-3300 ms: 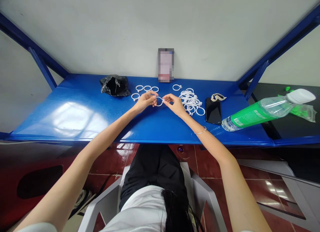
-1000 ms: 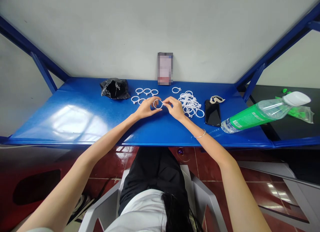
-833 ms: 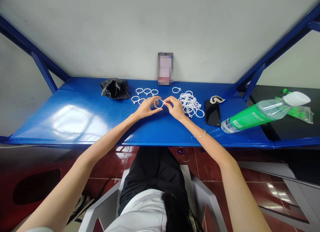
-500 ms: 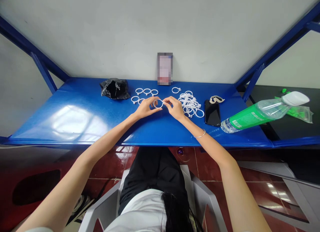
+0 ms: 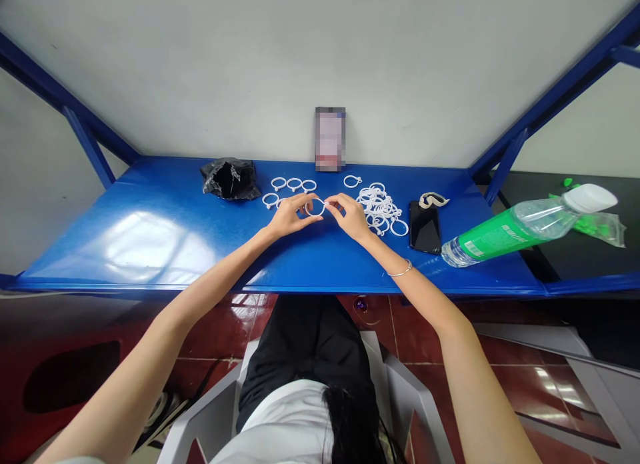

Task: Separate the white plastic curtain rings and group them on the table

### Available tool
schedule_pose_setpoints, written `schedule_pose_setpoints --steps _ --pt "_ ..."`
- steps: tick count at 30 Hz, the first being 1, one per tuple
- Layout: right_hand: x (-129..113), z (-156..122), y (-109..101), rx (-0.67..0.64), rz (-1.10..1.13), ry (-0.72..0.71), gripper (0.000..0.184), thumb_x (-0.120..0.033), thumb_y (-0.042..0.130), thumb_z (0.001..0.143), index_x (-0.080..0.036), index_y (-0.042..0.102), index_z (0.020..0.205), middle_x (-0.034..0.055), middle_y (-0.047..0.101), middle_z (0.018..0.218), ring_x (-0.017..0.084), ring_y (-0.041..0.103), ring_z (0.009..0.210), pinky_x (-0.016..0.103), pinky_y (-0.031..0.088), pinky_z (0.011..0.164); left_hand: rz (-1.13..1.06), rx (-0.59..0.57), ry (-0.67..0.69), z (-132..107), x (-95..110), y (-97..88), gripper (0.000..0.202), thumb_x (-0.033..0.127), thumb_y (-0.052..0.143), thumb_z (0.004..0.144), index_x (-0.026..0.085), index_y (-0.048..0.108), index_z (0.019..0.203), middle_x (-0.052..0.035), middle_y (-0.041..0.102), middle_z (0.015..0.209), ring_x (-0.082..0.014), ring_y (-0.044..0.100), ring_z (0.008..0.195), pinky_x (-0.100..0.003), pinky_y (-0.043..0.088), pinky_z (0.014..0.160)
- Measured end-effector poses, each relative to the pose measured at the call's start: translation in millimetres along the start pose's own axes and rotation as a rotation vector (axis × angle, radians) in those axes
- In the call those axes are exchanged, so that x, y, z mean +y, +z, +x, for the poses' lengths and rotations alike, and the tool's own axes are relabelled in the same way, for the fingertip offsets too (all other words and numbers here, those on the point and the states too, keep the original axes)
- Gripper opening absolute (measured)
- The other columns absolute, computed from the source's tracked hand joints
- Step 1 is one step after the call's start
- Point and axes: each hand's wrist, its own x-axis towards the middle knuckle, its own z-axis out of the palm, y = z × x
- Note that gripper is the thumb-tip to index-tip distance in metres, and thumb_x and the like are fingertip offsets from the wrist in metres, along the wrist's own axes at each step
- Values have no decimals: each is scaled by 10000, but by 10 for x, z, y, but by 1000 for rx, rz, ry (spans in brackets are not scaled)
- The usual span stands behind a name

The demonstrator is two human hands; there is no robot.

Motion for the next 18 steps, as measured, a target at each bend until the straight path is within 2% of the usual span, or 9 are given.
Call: schedule_pose_setpoints --steps 18 --pt "33 -2 -5 27 -51 -62 309 -465 494 979 -256 673 839 60 714 842 240 656 809 391 528 749 33 -17 28 -8 34 -5 696 754 469 853 155 613 1176 -57 651 817 -148 589 641 -255 455 597"
